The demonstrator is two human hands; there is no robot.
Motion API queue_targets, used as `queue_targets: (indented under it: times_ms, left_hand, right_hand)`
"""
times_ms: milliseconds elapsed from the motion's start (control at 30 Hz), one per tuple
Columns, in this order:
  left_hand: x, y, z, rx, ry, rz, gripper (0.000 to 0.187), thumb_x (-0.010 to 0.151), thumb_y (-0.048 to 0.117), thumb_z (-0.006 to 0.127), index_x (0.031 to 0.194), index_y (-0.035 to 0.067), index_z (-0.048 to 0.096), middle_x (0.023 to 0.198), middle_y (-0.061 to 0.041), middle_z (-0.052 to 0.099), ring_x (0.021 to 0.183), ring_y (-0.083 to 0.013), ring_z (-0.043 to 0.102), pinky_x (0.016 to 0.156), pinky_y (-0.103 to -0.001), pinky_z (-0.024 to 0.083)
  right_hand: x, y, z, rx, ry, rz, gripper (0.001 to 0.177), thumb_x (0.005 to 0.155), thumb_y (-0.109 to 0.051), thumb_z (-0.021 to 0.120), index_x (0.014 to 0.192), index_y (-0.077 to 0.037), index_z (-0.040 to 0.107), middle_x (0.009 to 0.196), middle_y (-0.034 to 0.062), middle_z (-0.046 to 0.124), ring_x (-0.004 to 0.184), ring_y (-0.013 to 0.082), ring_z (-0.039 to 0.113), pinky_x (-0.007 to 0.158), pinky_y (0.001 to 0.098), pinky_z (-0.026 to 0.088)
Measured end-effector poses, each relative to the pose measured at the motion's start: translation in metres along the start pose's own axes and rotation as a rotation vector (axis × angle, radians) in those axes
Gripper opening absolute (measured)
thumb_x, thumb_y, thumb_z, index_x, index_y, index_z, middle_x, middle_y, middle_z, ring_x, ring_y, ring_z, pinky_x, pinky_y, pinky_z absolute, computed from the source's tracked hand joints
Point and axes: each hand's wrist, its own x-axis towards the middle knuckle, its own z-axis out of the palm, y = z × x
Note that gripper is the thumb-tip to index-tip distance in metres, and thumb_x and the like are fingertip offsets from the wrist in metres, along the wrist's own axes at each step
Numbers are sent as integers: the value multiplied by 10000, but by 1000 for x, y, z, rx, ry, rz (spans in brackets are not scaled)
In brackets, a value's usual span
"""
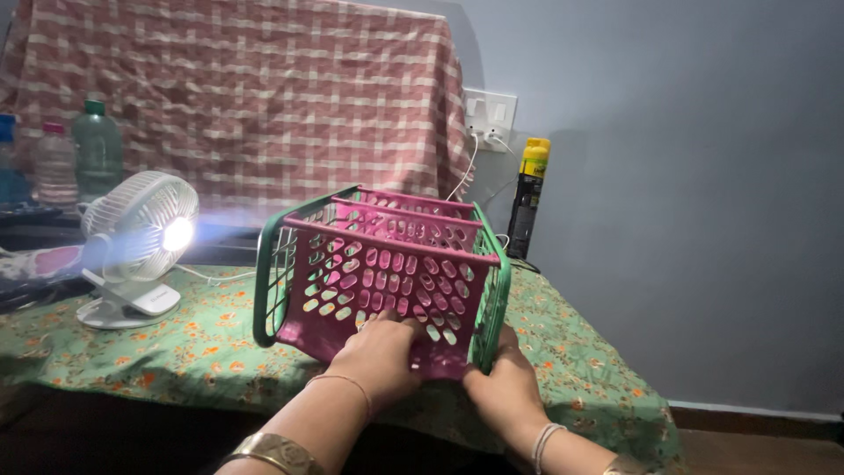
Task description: The person assembles a three-tier plastic dish rack by inserting pink trays into green side frames, then repeatedly removes and reinserts the trays to check fit. The rack is handled on a table with a floral cloth.
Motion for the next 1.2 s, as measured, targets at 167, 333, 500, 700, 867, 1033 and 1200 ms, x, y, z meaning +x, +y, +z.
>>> queue_targets:
  times_ms: [167,333,500,700,867,1033,1200]
  left_hand:
    - [-3,5,1,76,19,-22,554,795,246,794,1297,161,575,1284,-172,570,1254,-371,546,1045,-481,474]
    - [-21,5,-1,111,111,47,700,744,164,802,1371,167,493,1317,-115,527,1270,-325,523,1043,-467,446]
    - [-30,4,-11,168,243,201,759,717,193,821,1407,172,504,1342,-84,514,1245,-294,521,1059,-475,376]
    - [-14,10,-33,325,657,423,534,743,207,767,1248,139,611,1295,-111,600,1191,-279,601,1110,-535,290]
    - [14,15,-73,359,854,556,172,993,110,641,1083,220,737,1171,-3,721,1108,-206,683,1221,-451,230]
    - [45,32,-105,415,991,526,171,1036,190,664,936,308,737,1100,80,730,1178,-220,669,1271,-530,3]
    - [63,41,-129,399,1122,509,160,1015,177,692,963,324,732,1195,56,706,1272,-247,601,1240,-622,-45]
  right_hand:
    - [4,5,6,110,57,20,607,852,-123,587,1433,-200,428,1097,207,721,995,345,704,905,423,534]
    - [7,-7,4,284,129,41,548,891,-59,530,1417,-196,461,1073,141,709,854,265,729,752,410,578]
    - [23,-40,-24,367,104,11,541,894,36,467,1405,-137,504,1037,117,680,792,215,646,662,397,539]
    - [42,-100,-67,677,-1,247,294,986,-3,408,1266,10,494,1067,131,626,890,202,661,818,362,612]
    - [60,-136,-109,685,-41,41,198,1006,-40,413,1130,54,535,1072,146,636,929,207,674,894,362,602]
    - [69,-151,-135,698,-62,-136,172,1055,-186,485,1064,-21,536,1082,95,619,950,155,649,937,342,572]
    - [77,-159,-150,717,-119,-219,237,1036,-267,536,1087,-35,539,1071,63,607,978,136,619,956,340,570]
